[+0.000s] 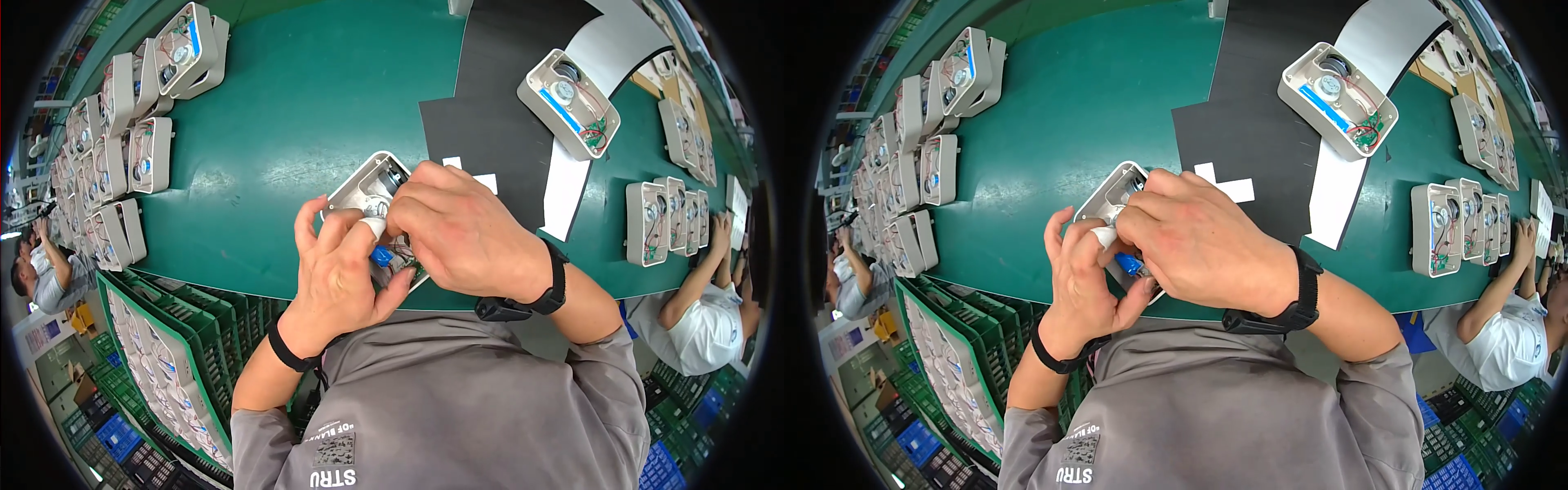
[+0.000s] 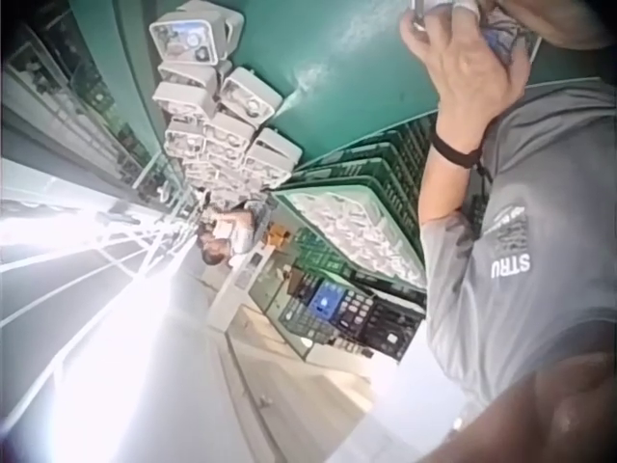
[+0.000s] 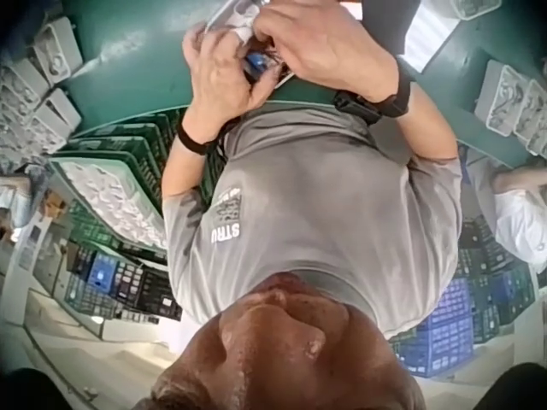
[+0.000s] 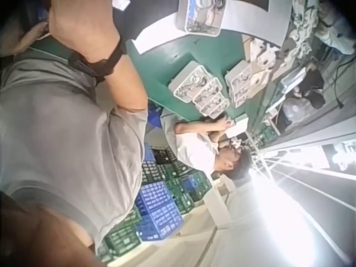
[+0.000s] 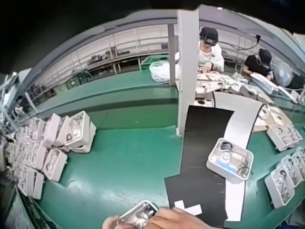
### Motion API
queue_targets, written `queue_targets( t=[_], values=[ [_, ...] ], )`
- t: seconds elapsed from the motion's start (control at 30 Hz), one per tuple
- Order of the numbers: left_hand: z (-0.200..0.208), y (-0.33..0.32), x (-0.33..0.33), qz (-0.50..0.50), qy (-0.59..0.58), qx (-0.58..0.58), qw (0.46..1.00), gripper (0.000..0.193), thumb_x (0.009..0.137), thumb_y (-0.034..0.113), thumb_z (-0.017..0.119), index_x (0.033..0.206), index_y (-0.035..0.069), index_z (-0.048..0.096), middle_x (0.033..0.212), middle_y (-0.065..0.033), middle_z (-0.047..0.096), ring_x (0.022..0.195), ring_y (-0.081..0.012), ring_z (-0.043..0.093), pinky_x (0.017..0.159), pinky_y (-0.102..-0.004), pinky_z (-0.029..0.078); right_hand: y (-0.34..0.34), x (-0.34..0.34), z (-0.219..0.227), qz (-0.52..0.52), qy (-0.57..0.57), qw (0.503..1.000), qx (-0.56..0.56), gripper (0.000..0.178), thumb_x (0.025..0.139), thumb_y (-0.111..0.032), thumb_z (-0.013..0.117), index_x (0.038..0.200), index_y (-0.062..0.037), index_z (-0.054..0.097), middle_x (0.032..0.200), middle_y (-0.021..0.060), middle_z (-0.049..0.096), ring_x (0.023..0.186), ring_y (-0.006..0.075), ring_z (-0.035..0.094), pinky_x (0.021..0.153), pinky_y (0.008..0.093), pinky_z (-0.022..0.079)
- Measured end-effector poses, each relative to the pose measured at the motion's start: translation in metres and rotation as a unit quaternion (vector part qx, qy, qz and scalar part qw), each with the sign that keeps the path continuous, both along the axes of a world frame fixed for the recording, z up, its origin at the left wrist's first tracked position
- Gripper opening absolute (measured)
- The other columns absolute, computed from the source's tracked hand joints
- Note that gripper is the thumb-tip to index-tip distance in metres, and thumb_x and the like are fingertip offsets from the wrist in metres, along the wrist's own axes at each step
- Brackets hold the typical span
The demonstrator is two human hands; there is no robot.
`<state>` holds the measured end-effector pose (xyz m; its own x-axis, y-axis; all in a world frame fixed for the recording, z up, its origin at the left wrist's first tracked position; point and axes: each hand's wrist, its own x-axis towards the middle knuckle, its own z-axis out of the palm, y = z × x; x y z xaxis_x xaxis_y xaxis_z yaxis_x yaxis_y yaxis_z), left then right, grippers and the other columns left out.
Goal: The person assembles electronic devices by hand, peeling adhesive strips from a sheet and sticking them onto the internal components. They then move the completed device to a stack and pull a new device casing from a tray to repeat the process.
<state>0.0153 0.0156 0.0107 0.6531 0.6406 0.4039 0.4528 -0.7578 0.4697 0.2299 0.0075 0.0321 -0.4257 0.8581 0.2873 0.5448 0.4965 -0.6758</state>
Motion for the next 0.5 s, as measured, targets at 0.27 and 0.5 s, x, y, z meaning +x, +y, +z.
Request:
queue_targets(
  t=[0.27,0.5],
  values=[
    [0.003,-0.004,-0.001,0.057,-0.003,-0.012,0.998,0.063,0.073,0.024,0.091,0.121,0.005,0.055,0.09,-0.0028,0.066,0.098,-0.0278,0.061,0.109,-0.0626,0.032,-0.002,0.008,-0.01,-0.03,0.073,0.996,-0.029,0.023,0.078,0.011,0.055,0.093,-0.004,0.062,0.092,0.008,0.067,0.087,0.0308,0.06,0.075,0.0417,0.05],
    [0.004,-0.014,0.016,0.093,0.039,-0.007,0.995,0.064,0.072,0.025,0.093,0.121,0.008,0.056,0.086,-0.0002,0.068,0.096,-0.0249,0.06,0.109,-0.0603,0.031,-0.006,0.005,-0.017,-0.061,0.093,0.993,-0.033,0.025,0.079,0.013,0.051,0.094,-0.003,0.063,0.091,0.009,0.068,0.086,0.0303,0.06,0.074,0.0411,0.05]
  ],
)
